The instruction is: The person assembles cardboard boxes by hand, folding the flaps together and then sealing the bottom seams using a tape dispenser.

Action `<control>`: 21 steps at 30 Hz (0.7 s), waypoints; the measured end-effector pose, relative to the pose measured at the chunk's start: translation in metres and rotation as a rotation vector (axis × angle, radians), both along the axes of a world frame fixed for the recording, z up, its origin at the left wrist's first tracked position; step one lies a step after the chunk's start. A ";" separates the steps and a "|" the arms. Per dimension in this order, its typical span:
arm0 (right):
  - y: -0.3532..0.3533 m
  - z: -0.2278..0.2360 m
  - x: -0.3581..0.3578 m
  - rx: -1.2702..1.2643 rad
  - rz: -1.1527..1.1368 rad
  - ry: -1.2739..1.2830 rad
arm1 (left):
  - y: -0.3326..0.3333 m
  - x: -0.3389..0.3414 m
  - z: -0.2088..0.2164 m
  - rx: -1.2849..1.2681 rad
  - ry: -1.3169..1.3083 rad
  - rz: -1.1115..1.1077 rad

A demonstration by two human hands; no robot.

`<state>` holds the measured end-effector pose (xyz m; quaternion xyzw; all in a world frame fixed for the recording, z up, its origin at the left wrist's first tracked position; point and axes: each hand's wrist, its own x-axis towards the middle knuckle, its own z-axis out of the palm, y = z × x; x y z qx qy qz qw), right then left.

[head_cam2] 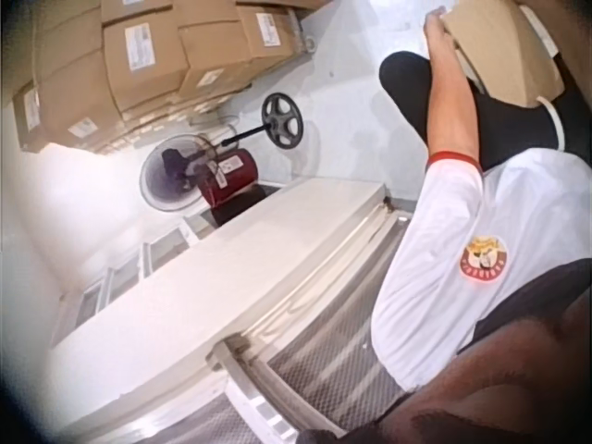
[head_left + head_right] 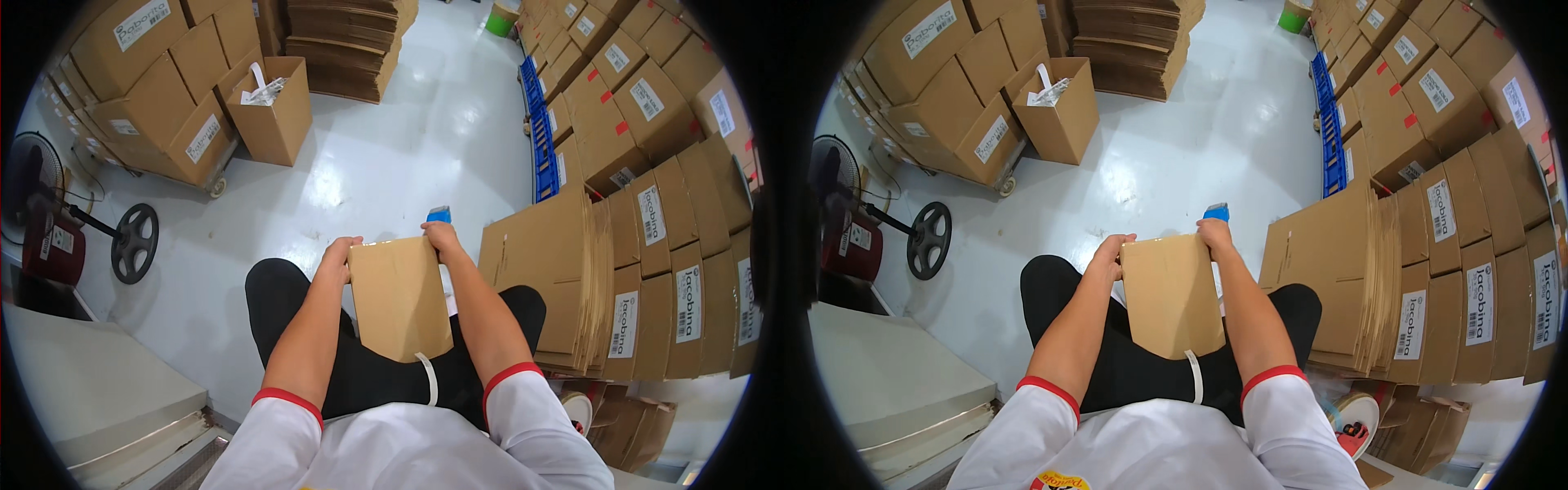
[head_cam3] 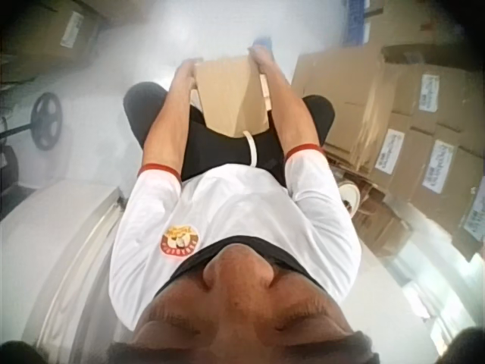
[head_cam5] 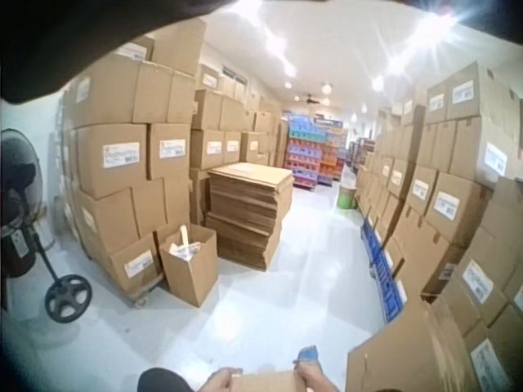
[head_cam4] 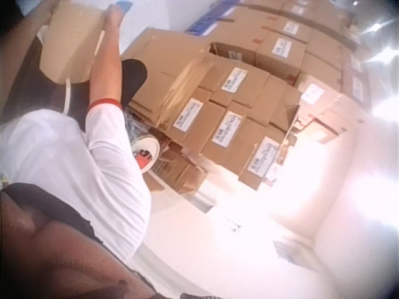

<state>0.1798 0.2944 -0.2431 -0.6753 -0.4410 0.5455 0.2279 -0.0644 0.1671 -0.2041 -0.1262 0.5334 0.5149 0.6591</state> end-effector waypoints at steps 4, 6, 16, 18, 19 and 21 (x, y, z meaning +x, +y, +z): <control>-0.009 0.078 -0.013 0.082 0.083 0.087 | -0.018 -0.012 0.024 -0.118 0.015 -0.005; 0.009 0.085 0.001 0.291 -0.144 0.112 | -0.019 -0.001 0.021 -0.057 0.040 -0.029; 0.022 0.109 -0.058 -0.248 0.320 0.321 | -0.012 0.018 -0.032 0.030 0.091 -0.077; 0.004 0.098 -0.105 -0.266 0.347 0.363 | -0.010 0.021 -0.031 0.052 0.053 -0.057; -0.006 0.098 -0.125 -0.279 0.360 0.439 | -0.013 0.021 -0.032 0.052 0.020 -0.017; -0.019 0.101 -0.144 -0.193 0.374 0.460 | -0.015 0.026 -0.021 0.056 0.042 -0.044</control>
